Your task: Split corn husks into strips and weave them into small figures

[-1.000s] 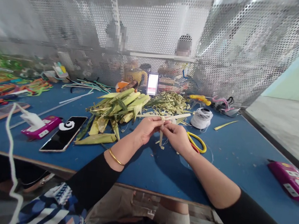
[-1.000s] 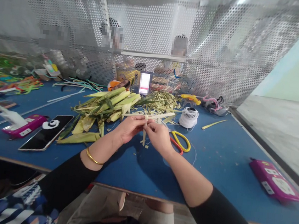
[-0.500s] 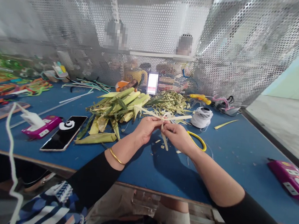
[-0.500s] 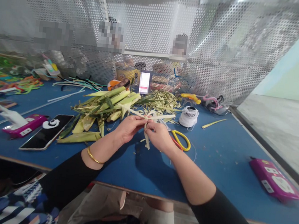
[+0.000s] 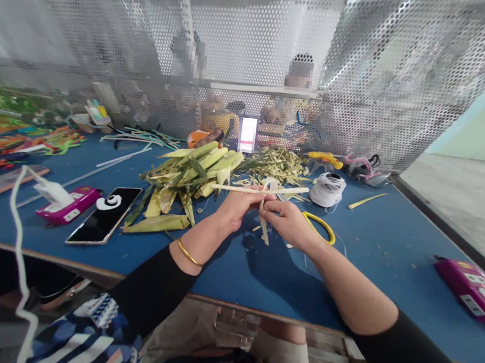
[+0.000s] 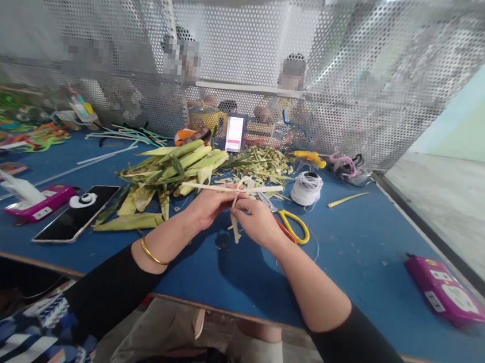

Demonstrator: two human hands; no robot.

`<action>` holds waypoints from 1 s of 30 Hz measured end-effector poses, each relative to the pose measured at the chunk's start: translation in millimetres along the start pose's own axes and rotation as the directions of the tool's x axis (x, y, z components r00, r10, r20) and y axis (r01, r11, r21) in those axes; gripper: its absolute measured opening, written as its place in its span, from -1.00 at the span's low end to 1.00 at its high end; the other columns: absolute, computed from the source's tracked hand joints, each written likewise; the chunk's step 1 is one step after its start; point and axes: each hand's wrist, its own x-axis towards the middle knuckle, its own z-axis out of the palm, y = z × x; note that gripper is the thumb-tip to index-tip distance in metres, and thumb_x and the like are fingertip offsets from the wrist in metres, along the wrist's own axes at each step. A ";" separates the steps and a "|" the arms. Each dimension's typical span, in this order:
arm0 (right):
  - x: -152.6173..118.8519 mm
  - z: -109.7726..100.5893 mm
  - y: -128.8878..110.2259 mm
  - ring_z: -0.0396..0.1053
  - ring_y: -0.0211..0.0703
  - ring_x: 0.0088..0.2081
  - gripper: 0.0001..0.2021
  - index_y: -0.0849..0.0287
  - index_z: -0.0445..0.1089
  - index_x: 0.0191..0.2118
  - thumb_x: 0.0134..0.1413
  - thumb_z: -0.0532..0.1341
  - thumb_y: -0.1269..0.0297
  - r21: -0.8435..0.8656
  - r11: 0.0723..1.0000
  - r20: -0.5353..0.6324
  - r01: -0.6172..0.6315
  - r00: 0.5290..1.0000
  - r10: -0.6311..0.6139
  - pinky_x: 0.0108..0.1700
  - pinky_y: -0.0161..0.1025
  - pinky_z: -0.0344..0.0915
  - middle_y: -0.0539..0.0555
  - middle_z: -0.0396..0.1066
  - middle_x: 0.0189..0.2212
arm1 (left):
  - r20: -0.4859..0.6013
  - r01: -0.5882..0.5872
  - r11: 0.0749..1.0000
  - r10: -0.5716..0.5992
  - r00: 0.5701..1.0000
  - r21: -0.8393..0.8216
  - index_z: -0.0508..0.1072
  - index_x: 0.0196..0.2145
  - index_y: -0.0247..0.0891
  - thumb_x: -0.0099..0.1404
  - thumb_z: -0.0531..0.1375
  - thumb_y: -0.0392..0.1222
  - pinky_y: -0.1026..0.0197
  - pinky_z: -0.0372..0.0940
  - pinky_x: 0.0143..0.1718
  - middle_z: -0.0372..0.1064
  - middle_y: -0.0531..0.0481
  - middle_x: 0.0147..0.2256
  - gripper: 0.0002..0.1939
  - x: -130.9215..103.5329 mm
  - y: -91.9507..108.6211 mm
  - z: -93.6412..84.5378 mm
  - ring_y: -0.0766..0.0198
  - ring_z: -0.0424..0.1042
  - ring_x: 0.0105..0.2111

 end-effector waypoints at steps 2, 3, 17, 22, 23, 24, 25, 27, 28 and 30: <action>-1.6 -2.1 0.2 0.15 -0.24 -0.52 -0.67 0.13 0.21 -0.59 0.15 0.07 0.14 -0.121 0.993 -0.141 0.000 0.990 -0.017 -0.43 -0.28 0.02 -0.05 0.21 -0.63 | -0.021 -0.002 1.000 0.002 1.000 -0.007 0.47 -0.36 -0.33 0.14 0.25 -0.47 0.21 0.38 -0.20 0.52 0.00 -0.48 -0.88 -0.1 2.3 -1.4 0.31 0.49 -0.43; -2.2 -4.3 0.7 0.19 -0.22 -0.50 -0.66 0.13 0.25 -0.56 0.18 0.07 0.12 -0.192 0.981 -0.253 0.008 0.966 -0.057 -0.41 -0.27 0.04 -0.02 0.27 -0.59 | -0.016 0.000 1.000 0.000 1.000 0.000 0.46 -0.37 -0.32 0.13 0.25 -0.46 0.23 0.38 -0.23 0.51 0.00 -0.47 -0.89 -0.2 3.5 -2.1 0.33 0.47 -0.45; 2.6 -8.1 10.3 0.12 -0.27 -0.56 -0.67 0.15 0.24 -0.62 0.15 0.11 0.24 -0.384 0.921 -0.227 0.064 0.961 -0.161 -0.40 -0.29 -0.01 -0.03 0.27 -0.66 | 0.040 -0.085 0.969 0.078 0.996 0.233 0.49 -0.47 -0.38 0.11 0.33 -0.30 0.36 0.03 -0.65 0.31 0.07 -0.64 -0.91 3.9 -2.4 -5.7 0.48 0.14 -0.69; -0.6 -14.7 3.5 0.13 -0.29 -0.54 -0.67 0.16 0.24 -0.63 0.13 0.11 0.20 -0.183 0.978 -0.102 0.099 0.988 -0.119 -0.43 -0.31 0.00 -0.04 0.26 -0.64 | 0.025 -0.104 0.954 0.101 0.995 0.281 0.49 -0.50 -0.37 0.14 0.30 -0.31 0.36 0.03 -0.66 0.28 0.09 -0.67 -0.90 4.7 -2.1 -6.1 0.48 0.11 -0.70; -0.5 -17.8 3.2 0.15 -0.28 -0.53 -0.67 0.16 0.27 -0.61 0.14 0.10 0.18 -0.138 0.986 -0.114 0.091 0.988 -0.107 -0.42 -0.31 0.02 -0.04 0.27 -0.63 | 0.024 -0.092 0.955 0.089 0.996 0.283 0.49 -0.51 -0.37 0.15 0.29 -0.30 0.36 0.02 -0.67 0.28 0.09 -0.66 -0.89 4.3 -0.5 -6.4 0.48 0.11 -0.70; 0.1 -21.2 3.7 0.17 -0.28 -0.52 -0.67 0.16 0.30 -0.59 0.15 0.10 0.16 -0.096 0.992 -0.157 0.076 0.983 -0.091 -0.41 -0.30 0.04 -0.04 0.28 -0.62 | 0.025 -0.077 0.956 0.072 0.997 0.284 0.48 -0.52 -0.37 0.16 0.28 -0.29 0.37 0.00 -0.67 0.29 0.08 -0.65 -0.87 3.8 1.4 -6.7 0.49 0.11 -0.70; 1.2 -24.6 4.9 0.18 -0.27 -0.50 -0.67 0.16 0.33 -0.55 0.16 0.09 0.13 -0.060 0.997 -0.231 0.058 0.970 -0.071 -0.40 -0.30 0.06 -0.03 0.30 -0.60 | 0.033 -0.057 0.957 0.049 0.998 0.283 0.47 -0.52 -0.37 0.18 0.27 -0.28 0.37 -0.01 -0.68 0.29 0.08 -0.64 -0.85 3.4 3.3 -7.0 0.49 0.11 -0.70; 4.3 -30.4 9.8 0.24 -0.24 -0.44 -0.72 0.16 0.40 -0.45 0.14 0.12 0.10 0.000 0.999 -0.382 0.036 0.923 -0.033 -0.35 -0.28 0.13 0.00 0.37 -0.51 | 0.063 -0.013 0.960 -0.005 0.998 0.280 0.47 -0.51 -0.36 0.24 0.22 -0.22 0.37 -0.03 -0.68 0.28 0.07 -0.62 -0.79 2.4 6.5 -7.3 0.49 0.11 -0.70; 6.2 -32.1 13.1 0.28 -0.21 -0.39 -0.75 0.16 0.42 -0.39 0.11 0.15 0.10 0.029 0.999 -0.411 0.032 0.912 -0.017 -0.31 -0.27 0.16 0.02 0.41 -0.45 | 0.082 0.003 0.960 -0.027 0.996 0.280 0.47 -0.49 -0.36 0.27 0.19 -0.18 0.37 -0.04 -0.68 0.27 0.07 -0.62 -0.77 1.9 7.4 -7.5 0.49 0.11 -0.70; 9.7 -32.6 19.8 0.33 -0.18 -0.34 -0.76 0.16 0.44 -0.32 0.03 0.21 0.09 0.089 0.996 -0.331 0.014 0.943 0.016 -0.26 -0.25 0.21 0.05 0.46 -0.38 | 0.117 -0.002 0.955 -0.035 0.992 0.298 0.48 -0.45 -0.34 0.30 0.16 -0.11 0.36 -0.04 -0.68 0.27 0.06 -0.61 -0.73 1.2 7.6 -7.8 0.48 0.12 -0.69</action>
